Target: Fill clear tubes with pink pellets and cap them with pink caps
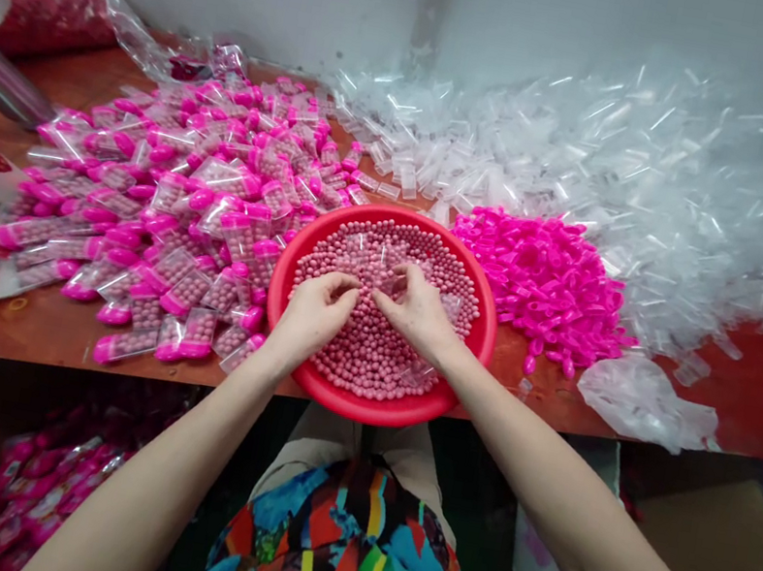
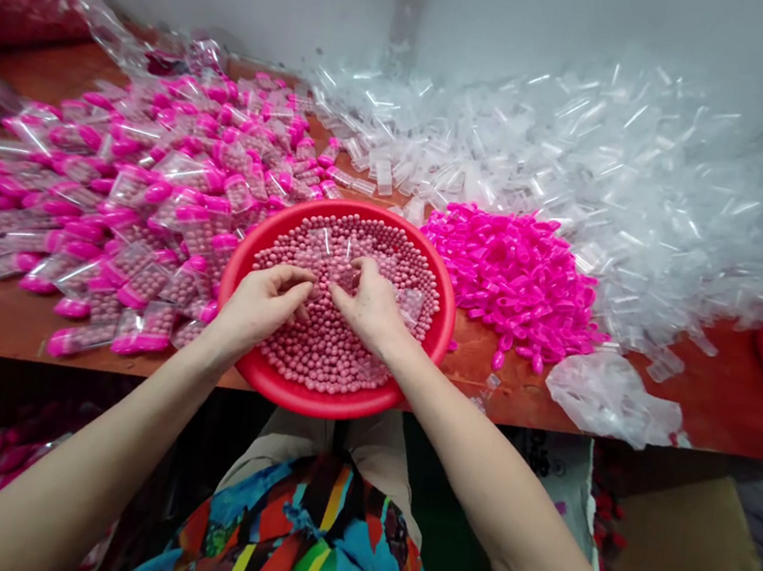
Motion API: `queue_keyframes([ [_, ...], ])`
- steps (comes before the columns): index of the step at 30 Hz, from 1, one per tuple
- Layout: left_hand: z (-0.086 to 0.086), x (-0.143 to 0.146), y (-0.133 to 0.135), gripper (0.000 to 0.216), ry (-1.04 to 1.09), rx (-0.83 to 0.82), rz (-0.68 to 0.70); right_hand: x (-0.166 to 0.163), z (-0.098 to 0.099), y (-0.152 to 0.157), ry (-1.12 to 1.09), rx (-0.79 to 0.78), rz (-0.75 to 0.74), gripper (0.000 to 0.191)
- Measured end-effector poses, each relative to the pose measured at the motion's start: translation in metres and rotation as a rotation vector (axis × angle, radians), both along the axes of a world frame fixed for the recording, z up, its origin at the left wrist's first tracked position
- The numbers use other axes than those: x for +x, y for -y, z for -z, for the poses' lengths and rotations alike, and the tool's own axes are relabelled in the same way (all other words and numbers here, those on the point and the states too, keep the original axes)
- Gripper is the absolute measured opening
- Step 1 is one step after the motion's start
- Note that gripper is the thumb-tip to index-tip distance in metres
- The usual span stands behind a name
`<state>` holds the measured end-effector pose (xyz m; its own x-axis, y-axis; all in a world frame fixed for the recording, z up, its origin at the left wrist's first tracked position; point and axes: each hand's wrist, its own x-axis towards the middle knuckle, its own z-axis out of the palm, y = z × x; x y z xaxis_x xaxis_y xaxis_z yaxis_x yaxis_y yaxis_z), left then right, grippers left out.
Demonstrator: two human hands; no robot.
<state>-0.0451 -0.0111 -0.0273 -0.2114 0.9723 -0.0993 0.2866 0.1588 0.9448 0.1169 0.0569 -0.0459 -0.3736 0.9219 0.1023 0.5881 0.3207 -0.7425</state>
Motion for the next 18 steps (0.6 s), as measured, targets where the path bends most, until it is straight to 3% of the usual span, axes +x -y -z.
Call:
queue_keyframes([
  [4,0.0,-0.001,-0.001,0.028,-0.04,0.014,0.036,-0.011,0.006,-0.005,0.024,0.024,0.005,0.037],
  [10,0.0,0.01,-0.013,0.038,-0.12,0.076,0.093,-0.01,-0.007,0.002,-0.107,-0.025,0.055,0.037],
  [13,-0.002,0.021,-0.02,0.027,-0.075,0.112,0.159,-0.002,-0.013,0.008,-0.165,-0.03,0.052,0.034],
  [15,-0.005,0.028,-0.023,0.018,-0.017,0.126,0.155,0.008,-0.017,0.013,-0.181,0.023,0.006,0.028],
  [18,-0.012,0.038,-0.021,0.017,0.138,0.083,0.095,0.037,-0.026,0.019,-0.167,0.232,-0.1,0.025],
])
